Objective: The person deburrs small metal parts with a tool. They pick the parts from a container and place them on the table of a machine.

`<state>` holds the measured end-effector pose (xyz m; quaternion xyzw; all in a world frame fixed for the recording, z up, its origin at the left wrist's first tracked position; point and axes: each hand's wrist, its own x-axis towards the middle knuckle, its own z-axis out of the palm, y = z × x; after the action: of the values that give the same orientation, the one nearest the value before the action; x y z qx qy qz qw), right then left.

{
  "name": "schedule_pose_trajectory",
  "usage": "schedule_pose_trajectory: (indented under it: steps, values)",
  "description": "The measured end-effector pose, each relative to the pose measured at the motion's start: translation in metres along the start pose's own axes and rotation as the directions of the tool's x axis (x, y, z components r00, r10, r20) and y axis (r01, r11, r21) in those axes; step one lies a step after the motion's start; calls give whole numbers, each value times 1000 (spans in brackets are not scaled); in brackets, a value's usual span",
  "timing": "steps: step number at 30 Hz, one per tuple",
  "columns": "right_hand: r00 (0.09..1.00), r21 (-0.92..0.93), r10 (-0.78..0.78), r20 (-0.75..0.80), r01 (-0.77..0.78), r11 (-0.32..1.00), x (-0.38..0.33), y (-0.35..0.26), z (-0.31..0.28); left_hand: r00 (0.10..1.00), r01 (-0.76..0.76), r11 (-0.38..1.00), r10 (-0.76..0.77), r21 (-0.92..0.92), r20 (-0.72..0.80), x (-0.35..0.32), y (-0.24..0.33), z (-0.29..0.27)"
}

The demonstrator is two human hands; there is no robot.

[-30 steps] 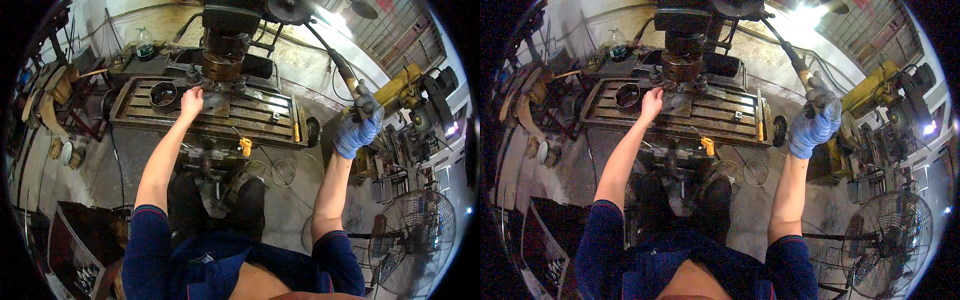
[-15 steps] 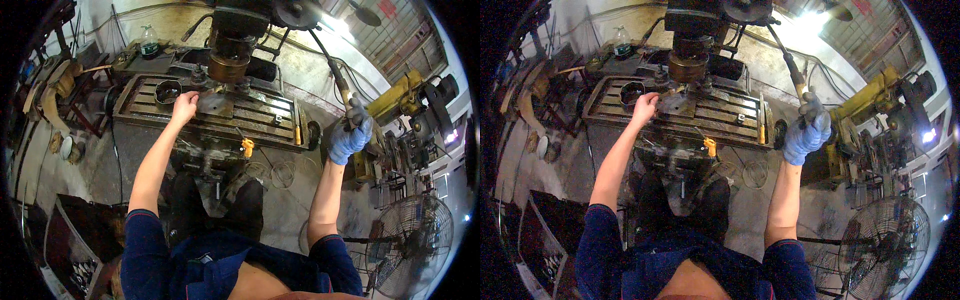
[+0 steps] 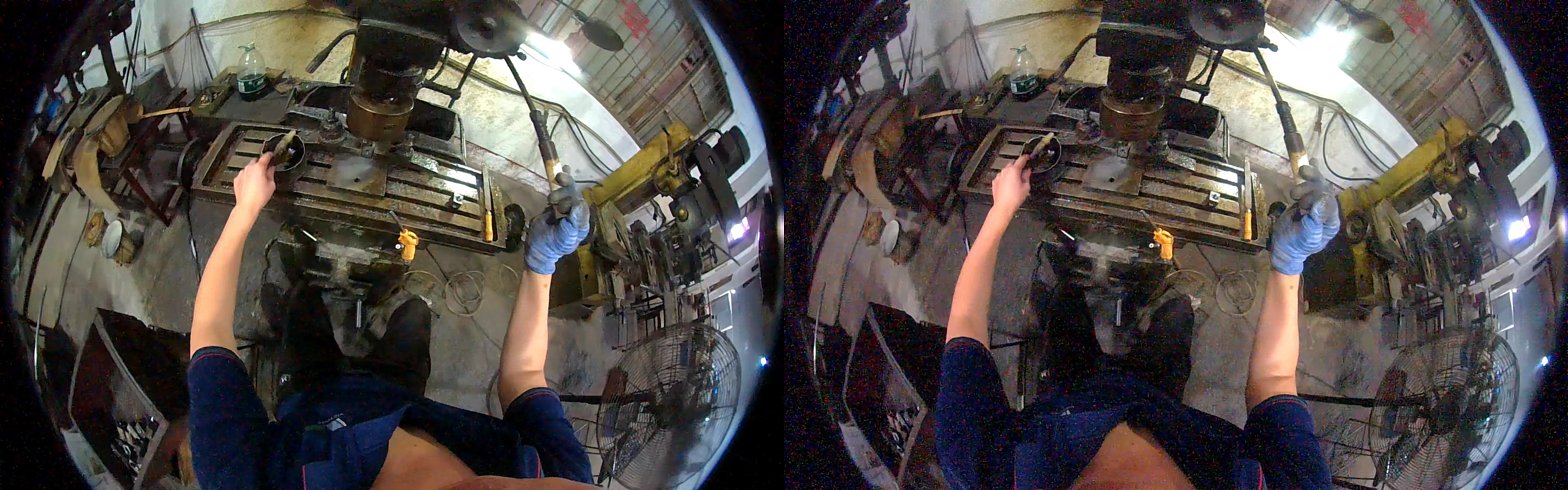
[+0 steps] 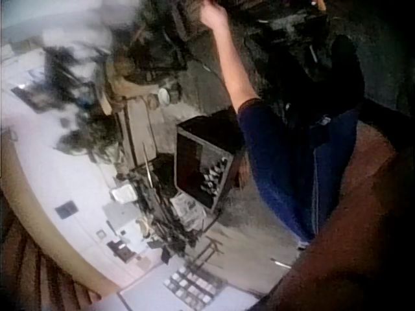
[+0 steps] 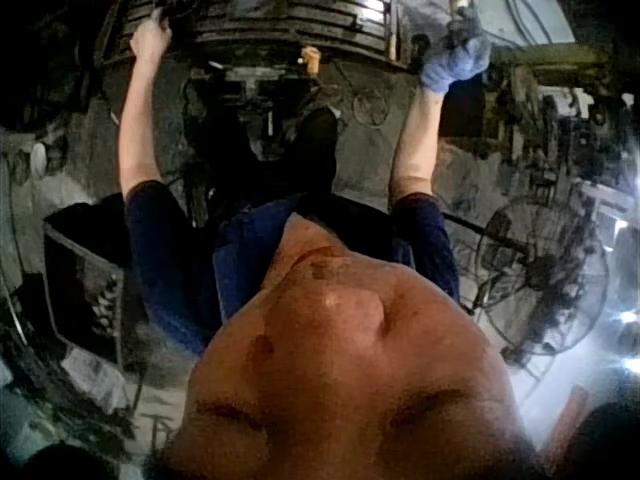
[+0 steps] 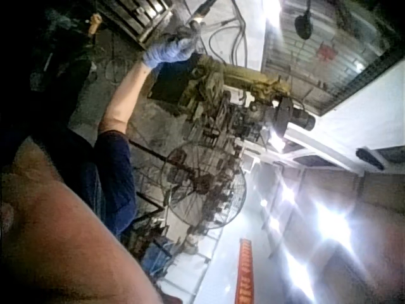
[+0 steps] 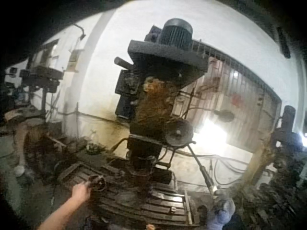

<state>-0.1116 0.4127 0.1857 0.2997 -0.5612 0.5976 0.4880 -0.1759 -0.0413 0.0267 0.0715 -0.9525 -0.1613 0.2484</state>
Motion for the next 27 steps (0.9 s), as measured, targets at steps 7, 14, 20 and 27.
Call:
schedule_pose_trajectory:
  steps: [7, 14, 20, 27]
  values:
    - [999, 40, -41, -9, 42, 998, 3, 1, -5, 996, -6, 1000, 3, 26, 93, -5, 6, -13]
    - [994, -390, -83, -68, 51, 919, 8, -5, 8, 992, -32, 992, 18, 120, 121, 16, -12, -107]
    - [994, -110, 101, -51, -106, 988, 25, 16, -72, 975, -203, 961, 182, 186, 124, 28, -22, -228]
    - [910, -344, -318, 267, 398, 850, 39, 3, -29, 985, 103, 860, -157, 500, 66, -155, -128, -379]
